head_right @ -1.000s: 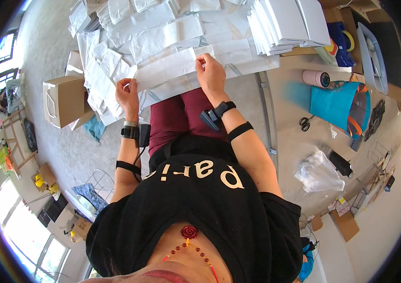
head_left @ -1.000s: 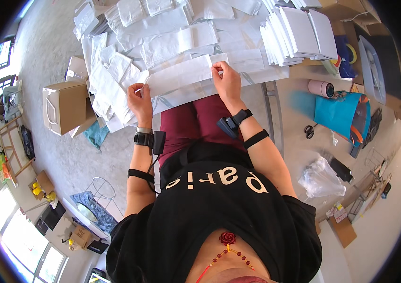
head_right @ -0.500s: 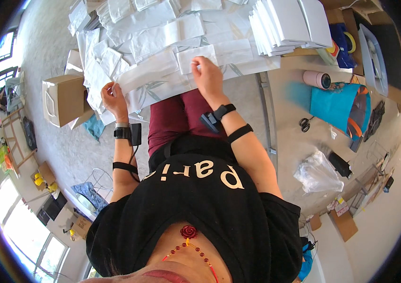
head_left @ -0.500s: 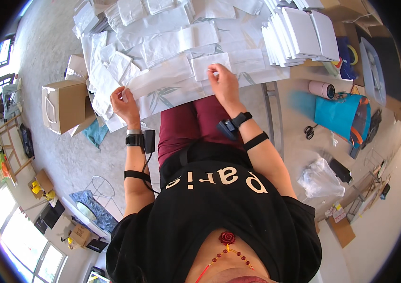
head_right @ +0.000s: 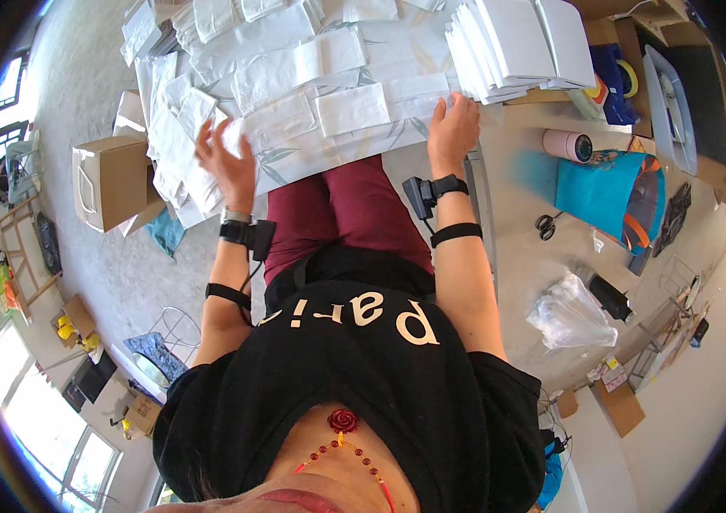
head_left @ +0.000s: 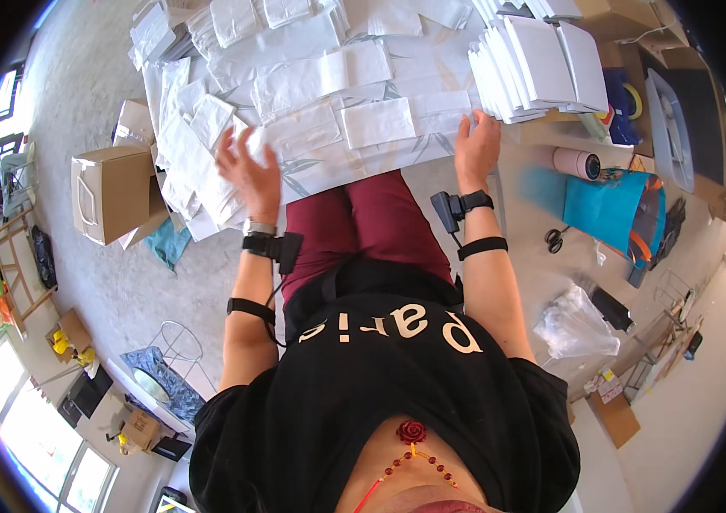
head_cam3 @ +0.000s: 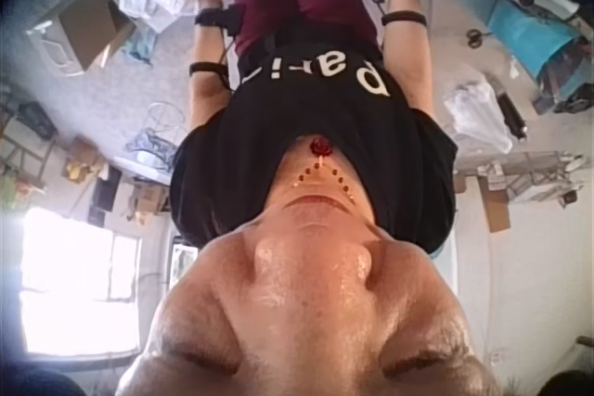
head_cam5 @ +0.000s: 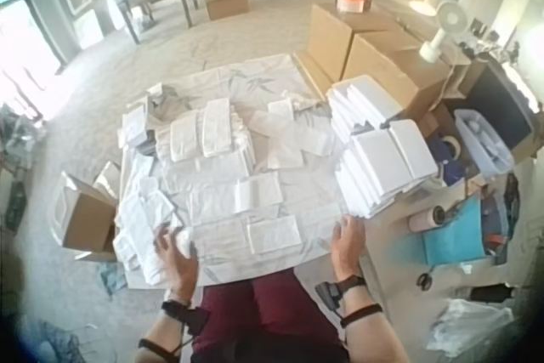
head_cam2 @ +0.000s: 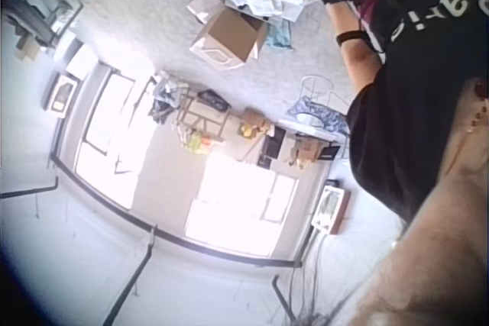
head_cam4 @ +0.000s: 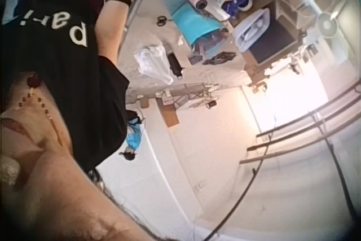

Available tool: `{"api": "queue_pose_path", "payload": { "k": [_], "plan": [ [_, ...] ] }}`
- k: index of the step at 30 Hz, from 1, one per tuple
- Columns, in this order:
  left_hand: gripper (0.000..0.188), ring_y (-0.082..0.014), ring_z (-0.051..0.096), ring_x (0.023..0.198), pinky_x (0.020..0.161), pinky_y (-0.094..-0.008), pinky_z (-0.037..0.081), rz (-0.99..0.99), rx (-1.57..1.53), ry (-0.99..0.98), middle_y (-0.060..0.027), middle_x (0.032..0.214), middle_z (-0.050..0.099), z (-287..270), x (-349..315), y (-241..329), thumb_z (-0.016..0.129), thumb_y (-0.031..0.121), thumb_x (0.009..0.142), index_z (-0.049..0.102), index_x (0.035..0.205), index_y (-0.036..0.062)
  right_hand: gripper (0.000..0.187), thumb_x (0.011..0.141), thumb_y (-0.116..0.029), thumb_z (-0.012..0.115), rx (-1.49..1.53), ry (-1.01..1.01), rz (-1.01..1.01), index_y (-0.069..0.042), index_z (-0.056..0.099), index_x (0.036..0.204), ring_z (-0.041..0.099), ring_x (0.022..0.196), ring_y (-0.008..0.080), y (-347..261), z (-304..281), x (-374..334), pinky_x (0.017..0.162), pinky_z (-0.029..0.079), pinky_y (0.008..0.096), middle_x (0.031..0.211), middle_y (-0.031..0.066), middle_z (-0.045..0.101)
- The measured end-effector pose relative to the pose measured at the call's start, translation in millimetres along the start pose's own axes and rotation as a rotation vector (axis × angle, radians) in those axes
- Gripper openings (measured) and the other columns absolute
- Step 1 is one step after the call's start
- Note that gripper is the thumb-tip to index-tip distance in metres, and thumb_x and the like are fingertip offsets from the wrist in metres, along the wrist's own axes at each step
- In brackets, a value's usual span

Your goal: The person folds multiple long strips of white fabric by hand, pressing them flat on a table and stacking them.

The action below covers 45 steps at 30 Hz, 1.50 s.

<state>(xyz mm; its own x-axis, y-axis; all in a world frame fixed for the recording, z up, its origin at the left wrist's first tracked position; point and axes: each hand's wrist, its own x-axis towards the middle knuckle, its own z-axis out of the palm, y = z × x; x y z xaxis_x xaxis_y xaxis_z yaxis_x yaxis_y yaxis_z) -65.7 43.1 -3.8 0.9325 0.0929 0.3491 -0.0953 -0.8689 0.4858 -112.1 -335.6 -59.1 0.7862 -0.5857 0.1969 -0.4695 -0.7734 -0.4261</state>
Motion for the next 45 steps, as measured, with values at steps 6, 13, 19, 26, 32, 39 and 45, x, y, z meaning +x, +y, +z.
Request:
{"api": "queue_pose_path", "payload": {
  "k": [6,13,19,26,32,39,45],
  "plan": [
    [0.045,-0.0351,0.048,0.134,0.114,-0.0514,0.033,0.238,-0.205,-0.225,-0.0112,0.142,0.055,32,-26,84,0.075,0.004,0.083,0.067,0.126,0.0152,0.024,0.098,-0.025,0.069,-0.122,-0.006,0.055,-0.010,0.067,0.116,0.063,0.112,0.0344,-13,6,4,0.091,0.050,0.0512,0.115,0.0125,0.066],
    [0.037,-0.0360,0.052,0.124,0.104,-0.0500,0.041,0.330,-0.352,-0.326,-0.0109,0.133,0.060,70,-30,127,0.071,0.001,0.085,0.068,0.121,0.0095,0.013,0.097,-0.020,0.069,-0.098,-0.074,0.096,-0.011,0.065,0.104,0.062,0.109,0.0333,-25,1,8,0.089,0.050,0.0510,0.108,0.0106,0.064],
    [0.038,-0.0366,0.055,0.117,0.101,-0.0481,0.044,0.343,-0.380,-0.373,-0.0131,0.128,0.060,98,-22,135,0.071,-0.001,0.084,0.067,0.121,0.0055,0.019,0.095,-0.015,0.067,-0.125,0.034,-0.093,-0.005,0.063,0.111,0.060,0.112,0.0368,-24,1,7,0.090,0.051,0.0509,0.114,0.0170,0.062],
    [0.032,-0.0368,0.058,0.112,0.096,-0.0467,0.047,0.308,-0.373,-0.373,-0.0141,0.121,0.063,119,-16,138,0.074,0.004,0.085,0.069,0.116,0.0042,0.025,0.095,-0.012,0.066,-0.171,-0.085,-0.013,-0.002,0.061,0.117,0.061,0.114,0.0377,-26,0,13,0.091,0.052,0.0519,0.120,0.0185,0.062],
    [0.034,-0.0356,0.058,0.111,0.096,-0.0461,0.048,0.272,-0.347,-0.398,-0.0131,0.119,0.063,121,-17,142,0.079,0.007,0.082,0.073,0.115,0.0050,0.024,0.092,-0.012,0.067,-0.137,-0.145,0.077,-0.005,0.064,0.114,0.066,0.110,0.0360,-27,-2,18,0.091,0.051,0.0535,0.114,0.0141,0.069],
    [0.043,-0.0339,0.057,0.111,0.095,-0.0458,0.048,0.272,-0.331,-0.384,-0.0111,0.119,0.061,117,-20,145,0.083,0.011,0.079,0.073,0.121,0.0084,0.028,0.086,-0.013,0.070,0.291,-0.153,0.146,-0.004,0.070,0.112,0.070,0.093,0.0312,-23,-6,23,0.084,0.054,0.0436,0.098,0.0127,0.073],
    [0.047,-0.0334,0.056,0.110,0.095,-0.0460,0.047,0.284,-0.313,-0.378,-0.0116,0.121,0.059,118,-21,146,0.084,0.013,0.080,0.071,0.125,0.0111,0.036,0.083,-0.006,0.071,0.650,-0.147,0.197,-0.003,0.070,0.119,0.067,0.094,0.0230,-26,-17,22,0.086,0.054,0.0369,0.102,0.0102,0.071]
  ]
}}
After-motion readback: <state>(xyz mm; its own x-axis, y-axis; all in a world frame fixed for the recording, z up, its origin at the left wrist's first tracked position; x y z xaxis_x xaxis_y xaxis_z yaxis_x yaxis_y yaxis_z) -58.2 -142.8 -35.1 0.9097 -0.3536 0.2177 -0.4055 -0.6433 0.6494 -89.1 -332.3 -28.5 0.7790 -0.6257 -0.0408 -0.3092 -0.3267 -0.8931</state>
